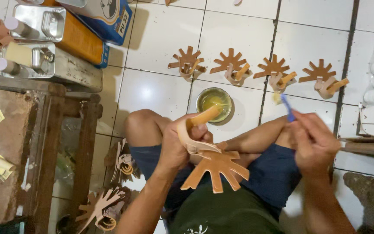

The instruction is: The person sits on the floor and applies a yellow liquid to star-shaped wooden pieces using a toothbrush. They dip the brush into a small metal bowl, coat the pieces, and place them on the floor to dry.

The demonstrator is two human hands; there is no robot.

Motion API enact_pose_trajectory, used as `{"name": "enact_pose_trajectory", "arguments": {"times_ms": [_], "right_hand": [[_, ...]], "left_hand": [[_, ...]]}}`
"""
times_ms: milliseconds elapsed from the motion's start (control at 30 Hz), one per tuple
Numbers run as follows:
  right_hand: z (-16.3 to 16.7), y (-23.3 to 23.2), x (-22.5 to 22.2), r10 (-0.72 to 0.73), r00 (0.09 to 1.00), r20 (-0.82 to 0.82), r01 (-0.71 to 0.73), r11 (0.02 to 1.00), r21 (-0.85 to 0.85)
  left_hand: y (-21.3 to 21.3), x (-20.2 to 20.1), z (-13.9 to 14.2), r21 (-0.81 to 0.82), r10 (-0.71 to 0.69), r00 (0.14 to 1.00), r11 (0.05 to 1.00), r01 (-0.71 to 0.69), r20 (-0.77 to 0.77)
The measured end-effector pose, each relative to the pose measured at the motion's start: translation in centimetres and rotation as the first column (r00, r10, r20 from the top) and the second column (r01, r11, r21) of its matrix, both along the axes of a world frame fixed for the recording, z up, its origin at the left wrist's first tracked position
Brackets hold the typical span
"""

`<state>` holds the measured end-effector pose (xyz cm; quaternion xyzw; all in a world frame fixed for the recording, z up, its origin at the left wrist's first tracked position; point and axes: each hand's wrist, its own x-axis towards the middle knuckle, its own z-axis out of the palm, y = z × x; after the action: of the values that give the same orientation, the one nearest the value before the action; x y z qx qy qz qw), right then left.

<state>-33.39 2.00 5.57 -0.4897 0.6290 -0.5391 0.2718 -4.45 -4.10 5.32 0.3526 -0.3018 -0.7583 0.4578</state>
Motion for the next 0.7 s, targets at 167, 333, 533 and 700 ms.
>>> {"name": "enact_pose_trajectory", "arguments": {"times_ms": [167,333,533,700], "right_hand": [[2.0,-0.3,4.8,0.235,0.949,-0.209,-0.269,0.951,-0.151],[2.5,-1.4,6.1,0.229,0.956,-0.182,-0.240,0.970,-0.044],[2.2,-0.9,5.7,0.262,0.932,-0.251,-0.286,0.956,-0.066],[2.7,-0.4,5.5,0.205,0.942,-0.267,-0.241,0.964,-0.110]], "left_hand": [[0.4,-1.6,2.2,-0.067,-0.058,0.996,0.996,0.063,0.067],[0.7,-1.4,2.3,-0.054,-0.044,0.997,0.997,0.048,0.071],[0.7,-1.4,1.7,-0.015,-0.040,0.999,0.999,0.040,-0.032],[0.6,-1.8,2.0,-0.028,-0.048,0.999,0.998,0.048,0.009]]}}
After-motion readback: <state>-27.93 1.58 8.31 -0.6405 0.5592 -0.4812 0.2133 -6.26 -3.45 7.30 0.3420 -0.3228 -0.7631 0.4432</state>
